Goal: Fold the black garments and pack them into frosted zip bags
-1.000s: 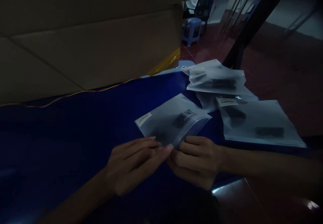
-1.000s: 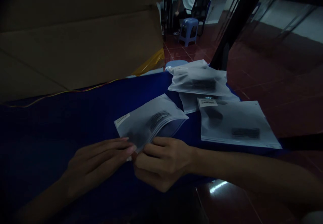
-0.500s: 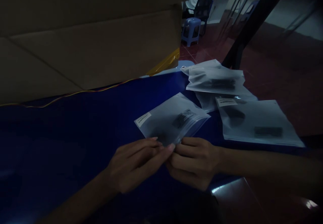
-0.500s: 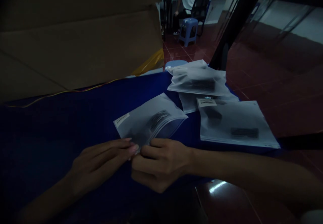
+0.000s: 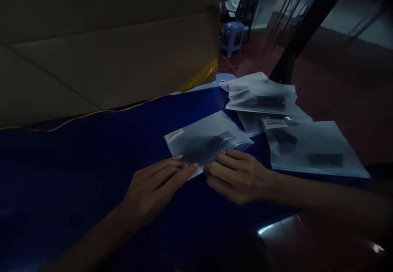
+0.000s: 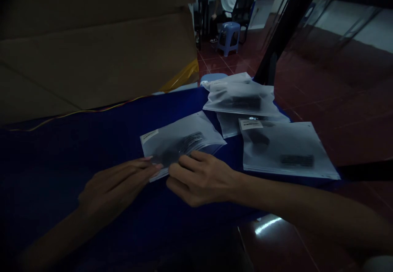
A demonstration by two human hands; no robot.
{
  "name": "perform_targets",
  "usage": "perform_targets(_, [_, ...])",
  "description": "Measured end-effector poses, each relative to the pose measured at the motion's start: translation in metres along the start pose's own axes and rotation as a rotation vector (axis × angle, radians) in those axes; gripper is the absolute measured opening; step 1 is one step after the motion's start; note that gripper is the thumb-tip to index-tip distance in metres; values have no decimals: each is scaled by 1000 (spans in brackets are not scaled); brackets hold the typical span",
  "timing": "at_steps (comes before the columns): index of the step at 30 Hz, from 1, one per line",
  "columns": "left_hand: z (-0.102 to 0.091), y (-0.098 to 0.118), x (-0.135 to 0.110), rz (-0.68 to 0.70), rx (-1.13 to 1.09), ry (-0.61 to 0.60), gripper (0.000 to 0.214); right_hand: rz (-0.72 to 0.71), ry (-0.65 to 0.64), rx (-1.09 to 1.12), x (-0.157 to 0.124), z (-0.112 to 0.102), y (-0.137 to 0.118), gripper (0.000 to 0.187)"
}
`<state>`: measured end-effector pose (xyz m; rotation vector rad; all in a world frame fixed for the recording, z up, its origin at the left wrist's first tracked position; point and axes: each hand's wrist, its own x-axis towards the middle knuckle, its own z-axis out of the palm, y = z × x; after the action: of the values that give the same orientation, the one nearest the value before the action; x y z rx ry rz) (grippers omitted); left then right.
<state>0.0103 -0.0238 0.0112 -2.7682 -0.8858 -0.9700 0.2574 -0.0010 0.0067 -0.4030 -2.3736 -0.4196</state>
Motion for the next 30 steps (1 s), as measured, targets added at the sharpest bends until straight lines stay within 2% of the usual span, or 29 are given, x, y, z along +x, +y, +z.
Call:
perform_targets(4, [2, -7, -1, 0, 19, -7, 29, 21, -46, -87, -2, 0, 2, 21])
perform_targets(8, [-5, -12, 4, 103, 200, -85, 30, 51, -77, -152, -4, 1, 4, 18])
perform_targets(11, [-10, -14, 7, 115, 301, -87, 33, 73, -100, -206, -6, 1, 5, 16])
perform_targets(22, [-12, -33, -2, -107, 505, -259, 57, 346, -450, -407, -9, -10, 22, 14])
perform_targets(25, [-13, -31, -1, -136, 531, -274, 62, 442, -489, -426, -10, -10, 23, 14])
perform_targets(30, [-14, -28, 0, -171, 559, -290, 62, 489, -529, -413, -9, -9, 22, 14])
